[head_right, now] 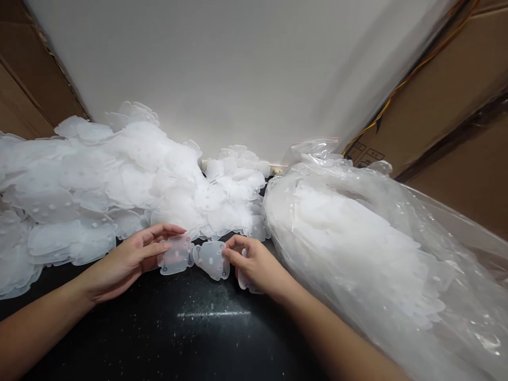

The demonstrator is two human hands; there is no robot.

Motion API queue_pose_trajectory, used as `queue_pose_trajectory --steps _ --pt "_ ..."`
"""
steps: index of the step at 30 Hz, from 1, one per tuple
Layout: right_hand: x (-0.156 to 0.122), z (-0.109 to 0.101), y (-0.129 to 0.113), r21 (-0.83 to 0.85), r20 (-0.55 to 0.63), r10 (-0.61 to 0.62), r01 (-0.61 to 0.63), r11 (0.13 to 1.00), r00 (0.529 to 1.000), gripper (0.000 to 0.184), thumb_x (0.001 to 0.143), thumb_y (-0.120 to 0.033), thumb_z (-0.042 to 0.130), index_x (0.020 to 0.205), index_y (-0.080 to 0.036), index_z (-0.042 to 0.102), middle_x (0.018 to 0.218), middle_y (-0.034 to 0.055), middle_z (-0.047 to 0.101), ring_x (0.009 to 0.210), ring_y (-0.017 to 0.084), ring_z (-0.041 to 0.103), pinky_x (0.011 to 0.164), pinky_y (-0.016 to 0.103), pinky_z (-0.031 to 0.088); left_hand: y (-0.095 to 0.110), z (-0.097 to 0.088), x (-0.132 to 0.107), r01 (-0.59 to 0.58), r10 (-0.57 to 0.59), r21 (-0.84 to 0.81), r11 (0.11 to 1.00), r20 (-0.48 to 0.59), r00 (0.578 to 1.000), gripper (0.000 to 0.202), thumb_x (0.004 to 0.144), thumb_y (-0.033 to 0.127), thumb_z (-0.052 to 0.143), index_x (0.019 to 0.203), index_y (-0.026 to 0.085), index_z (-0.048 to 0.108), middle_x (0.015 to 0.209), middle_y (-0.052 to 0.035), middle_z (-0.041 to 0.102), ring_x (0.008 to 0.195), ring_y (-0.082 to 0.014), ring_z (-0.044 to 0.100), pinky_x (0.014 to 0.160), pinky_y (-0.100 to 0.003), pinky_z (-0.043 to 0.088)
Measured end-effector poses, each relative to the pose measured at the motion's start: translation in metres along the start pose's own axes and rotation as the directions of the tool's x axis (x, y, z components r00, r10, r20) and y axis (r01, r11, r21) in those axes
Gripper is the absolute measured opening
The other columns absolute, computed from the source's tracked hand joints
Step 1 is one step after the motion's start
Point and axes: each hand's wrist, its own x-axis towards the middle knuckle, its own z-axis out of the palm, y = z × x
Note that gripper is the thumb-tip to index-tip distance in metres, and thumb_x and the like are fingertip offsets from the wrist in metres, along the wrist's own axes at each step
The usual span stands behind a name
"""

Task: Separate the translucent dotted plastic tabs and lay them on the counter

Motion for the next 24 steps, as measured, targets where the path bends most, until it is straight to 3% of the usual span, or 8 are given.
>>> queue_pose_trajectory --steps 7,14,24 --pt "0.006 -0.012 0.009 0.188 0.109 0.097 -0.116 0.975 0.989 0.039 0.086 -0.059 0.057 0.09 -0.02 0.058 0.043 -0.0034 0.058 0.034 0.009 0.044 0.035 0.019 0.033 0.001 0.003 0.004 0.041 -0.052 0.12 0.992 0.091 0.995 0.041 0.081 0.041 0.068 0.118 0.025 0.062 0.134 -0.0077 0.058 0.127 -0.0299 0.05 0.104 -0.043 0.041" --pt "0.007 -0.015 0.008 0.337 0.095 0.108 -0.134 0.932 0.99 0.047 0.085 -0.064 0.054 0.089 -0.018 0.06 0.047 -0.0003 0.06 0.03 0.007 0.041 0.032 0.019 0.025 0.003 0.002 0.001 0.037 -0.053 0.158 0.987 0.1 0.994 0.041 0.08 0.037 0.066 0.118 0.026 0.06 0.133 -0.0074 0.058 0.126 -0.0295 0.05 0.103 -0.043 0.043" --pt "0.008 -0.014 0.005 0.409 0.076 0.11 -0.132 0.903 0.991 0.045 0.085 -0.062 0.058 0.085 -0.017 0.06 0.051 0.0003 0.06 0.038 0.008 0.048 0.033 0.018 0.029 0.002 0.003 0.002 0.045 -0.065 0.157 0.987 0.124 0.99 0.045 0.079 0.035 0.064 0.122 0.025 0.057 0.134 -0.0096 0.056 0.119 -0.0275 0.054 0.098 -0.042 0.045"
